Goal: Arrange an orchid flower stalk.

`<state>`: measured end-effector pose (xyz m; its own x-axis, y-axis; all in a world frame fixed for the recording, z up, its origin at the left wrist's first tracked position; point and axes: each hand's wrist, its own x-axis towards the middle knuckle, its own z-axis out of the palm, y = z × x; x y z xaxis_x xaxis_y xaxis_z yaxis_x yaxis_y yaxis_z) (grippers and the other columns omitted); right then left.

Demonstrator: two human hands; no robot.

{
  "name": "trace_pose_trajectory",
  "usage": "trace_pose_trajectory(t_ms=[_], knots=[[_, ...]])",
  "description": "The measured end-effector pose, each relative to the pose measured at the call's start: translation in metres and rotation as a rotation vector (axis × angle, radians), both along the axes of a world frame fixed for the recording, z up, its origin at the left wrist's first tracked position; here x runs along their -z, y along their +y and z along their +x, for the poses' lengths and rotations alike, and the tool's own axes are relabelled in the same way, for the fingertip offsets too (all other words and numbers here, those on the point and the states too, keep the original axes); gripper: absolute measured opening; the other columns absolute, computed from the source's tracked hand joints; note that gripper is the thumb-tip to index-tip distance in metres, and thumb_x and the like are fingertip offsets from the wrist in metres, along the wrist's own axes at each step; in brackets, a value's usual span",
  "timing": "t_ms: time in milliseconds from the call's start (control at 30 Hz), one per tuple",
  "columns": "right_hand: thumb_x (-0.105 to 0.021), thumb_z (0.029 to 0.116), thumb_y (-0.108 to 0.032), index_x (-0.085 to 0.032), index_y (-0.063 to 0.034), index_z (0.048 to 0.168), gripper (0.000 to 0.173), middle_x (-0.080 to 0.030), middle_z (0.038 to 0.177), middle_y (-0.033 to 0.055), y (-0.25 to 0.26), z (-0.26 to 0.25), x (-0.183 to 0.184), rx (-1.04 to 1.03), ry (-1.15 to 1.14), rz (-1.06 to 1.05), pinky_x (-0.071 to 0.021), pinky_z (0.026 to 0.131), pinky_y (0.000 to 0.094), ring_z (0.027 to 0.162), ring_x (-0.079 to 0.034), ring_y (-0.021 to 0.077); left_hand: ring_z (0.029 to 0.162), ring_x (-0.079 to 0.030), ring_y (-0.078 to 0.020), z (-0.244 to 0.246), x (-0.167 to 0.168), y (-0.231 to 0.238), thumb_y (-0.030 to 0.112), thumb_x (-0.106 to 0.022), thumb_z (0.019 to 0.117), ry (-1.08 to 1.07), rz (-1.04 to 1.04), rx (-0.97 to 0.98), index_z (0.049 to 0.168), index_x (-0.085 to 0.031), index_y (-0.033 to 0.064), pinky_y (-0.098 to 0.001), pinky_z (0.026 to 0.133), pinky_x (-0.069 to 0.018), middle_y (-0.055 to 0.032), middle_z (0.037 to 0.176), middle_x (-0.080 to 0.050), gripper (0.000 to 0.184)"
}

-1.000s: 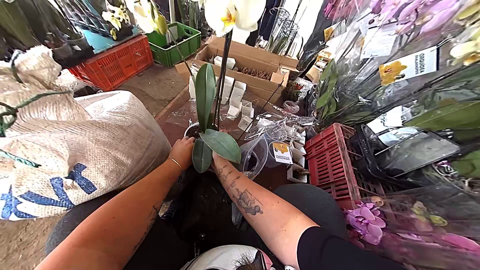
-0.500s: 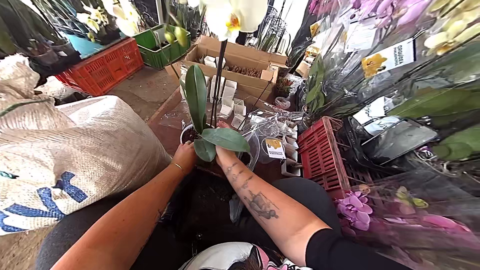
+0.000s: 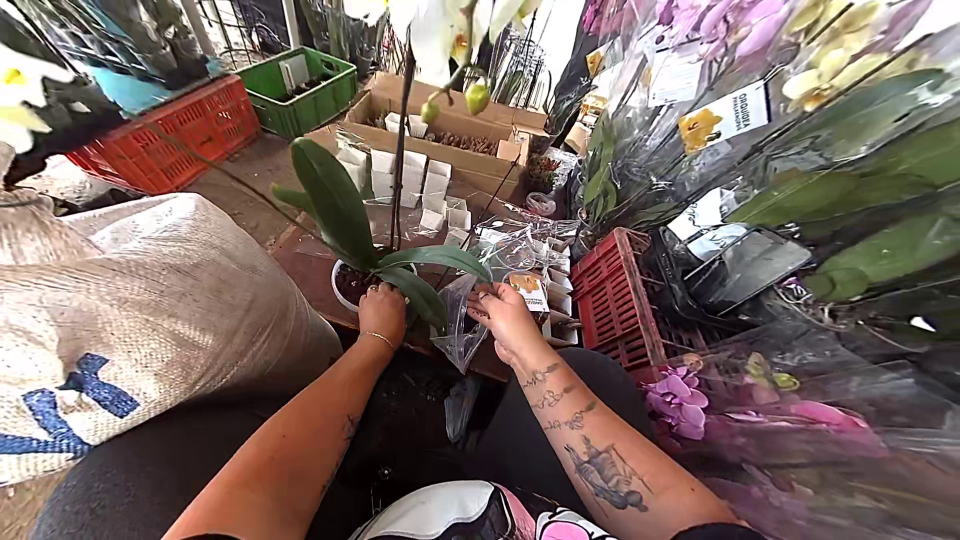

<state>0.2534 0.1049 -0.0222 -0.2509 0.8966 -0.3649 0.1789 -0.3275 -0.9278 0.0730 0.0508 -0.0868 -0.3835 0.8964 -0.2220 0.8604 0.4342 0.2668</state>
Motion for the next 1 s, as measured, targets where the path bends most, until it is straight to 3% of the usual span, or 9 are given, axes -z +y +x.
trace_pose_trajectory(t_ms=[133, 333, 467, 567, 633, 767, 867, 933, 1000], knots=[[-0.041, 0.1086, -0.008, -0.048, 0.0027, 0.137, 0.031, -0.058, 0.132, 0.0208, 0.003, 0.001, -0.003, -0.003, 0.024, -0.002, -0.0551, 0.097, 0.0398, 0.115, -0.065, 0.0251, 0.124, -0.055, -0.0506, 0.003, 0.002, 0.003, 0.003, -0.057, 0.0985, -0.034, 0.072, -0.062, 0.124, -0.066, -0.0068, -0.0654, 0.098, -0.0477, -0.0304, 0.131, -0.06, 0.028], [-0.046, 0.1031, -0.002, -0.067, 0.0026, 0.123, 0.029, -0.066, 0.122, 0.0232, 0.006, 0.001, -0.005, -0.797, -0.913, 0.345, -0.0506, 0.101, 0.0555, 0.118, -0.064, 0.0374, 0.123, -0.057, -0.0489, -0.001, 0.006, 0.001, 0.011, -0.059, 0.1013, 0.013, 0.09, -0.02, 0.129, -0.063, -0.0011, -0.0632, 0.096, -0.0498, -0.0276, 0.13, -0.061, 0.03], [-0.053, 0.1011, -0.001, -0.067, 0.0072, 0.117, 0.023, -0.063, 0.127, 0.0248, 0.015, -0.014, 0.012, -1.144, -1.138, 0.435, -0.049, 0.104, 0.0555, 0.124, -0.06, 0.0395, 0.123, -0.057, -0.048, -0.008, 0.003, -0.001, 0.011, -0.059, 0.1013, 0.004, 0.137, 0.016, 0.132, -0.064, 0.0053, -0.0629, 0.095, -0.0501, -0.0262, 0.129, -0.062, 0.031], [-0.063, 0.0952, -0.004, -0.06, 0.01, 0.128, 0.036, -0.054, 0.139, 0.0277, 0.028, -0.031, 0.047, -1.086, -1.184, 0.394, -0.0463, 0.106, 0.0598, 0.132, -0.051, 0.0454, 0.124, -0.058, -0.0449, -0.009, 0.0, -0.002, 0.013, -0.057, 0.1024, 0.0, 0.152, 0.006, 0.127, -0.067, 0.0067, -0.0614, 0.097, -0.0499, -0.0227, 0.128, -0.064, 0.027], [-0.072, 0.0922, -0.017, -0.058, 0.0081, 0.133, 0.049, -0.052, 0.141, 0.03, 0.034, -0.034, 0.073, -0.955, -1.108, 0.355, -0.0461, 0.105, 0.0637, 0.133, -0.05, 0.0479, 0.124, -0.058, -0.0426, -0.011, 0.0, -0.003, 0.013, -0.056, 0.1019, -0.008, 0.16, -0.008, 0.124, -0.07, 0.0065, -0.0608, 0.098, -0.0495, -0.0202, 0.129, -0.065, 0.026], [-0.081, 0.0861, -0.035, -0.05, -0.0019, 0.148, 0.077, -0.043, 0.152, 0.0296, 0.034, -0.037, 0.102, -0.982, -1.046, 0.442, -0.043, 0.105, 0.0696, 0.138, -0.044, 0.0503, 0.119, -0.062, -0.0398, -0.025, 0.002, -0.012, 0.016, -0.061, 0.1001, -0.037, 0.251, -0.045, 0.113, -0.072, 0.003, -0.0582, 0.098, -0.0503, -0.0187, 0.121, -0.067, 0.022], [-0.084, 0.0827, -0.039, -0.051, -0.0088, 0.149, 0.08, -0.043, 0.154, 0.0259, 0.032, -0.039, 0.105, -0.93, -1.067, 0.483, -0.0464, 0.1, 0.0697, 0.137, -0.045, 0.05, 0.112, -0.063, -0.0392, -0.037, 0.003, -0.016, 0.019, -0.066, 0.0977, -0.138, 0.423, -0.267, 0.106, -0.071, -0.0008, -0.0556, 0.099, -0.0503, -0.0216, 0.114, -0.067, 0.022], [-0.085, 0.0798, -0.036, -0.056, -0.0096, 0.144, 0.076, -0.049, 0.149, 0.0247, 0.031, -0.037, 0.111, -0.858, -1.001, 0.513, -0.0472, 0.101, 0.0674, 0.135, -0.049, 0.0467, 0.117, -0.06, -0.0415, -0.047, -0.006, -0.019, 0.021, -0.062, 0.1003, -0.229, 0.521, -0.476, 0.115, -0.065, -0.0062, -0.0557, 0.103, -0.0478, -0.0266, 0.122, -0.061, 0.031], [-0.086, 0.078, -0.035, -0.058, -0.0062, 0.142, 0.075, -0.051, 0.146, 0.0266, 0.03, -0.035, 0.12, -0.833, -0.911, 0.558, -0.0469, 0.104, 0.0649, 0.133, -0.052, 0.0452, 0.126, -0.055, -0.041, -0.059, -0.014, -0.02, 0.024, -0.056, 0.1033, -0.313, 0.615, -0.658, 0.134, -0.051, -0.0083, -0.0525, 0.109, -0.0439, -0.0295, 0.136, -0.053, 0.045]])
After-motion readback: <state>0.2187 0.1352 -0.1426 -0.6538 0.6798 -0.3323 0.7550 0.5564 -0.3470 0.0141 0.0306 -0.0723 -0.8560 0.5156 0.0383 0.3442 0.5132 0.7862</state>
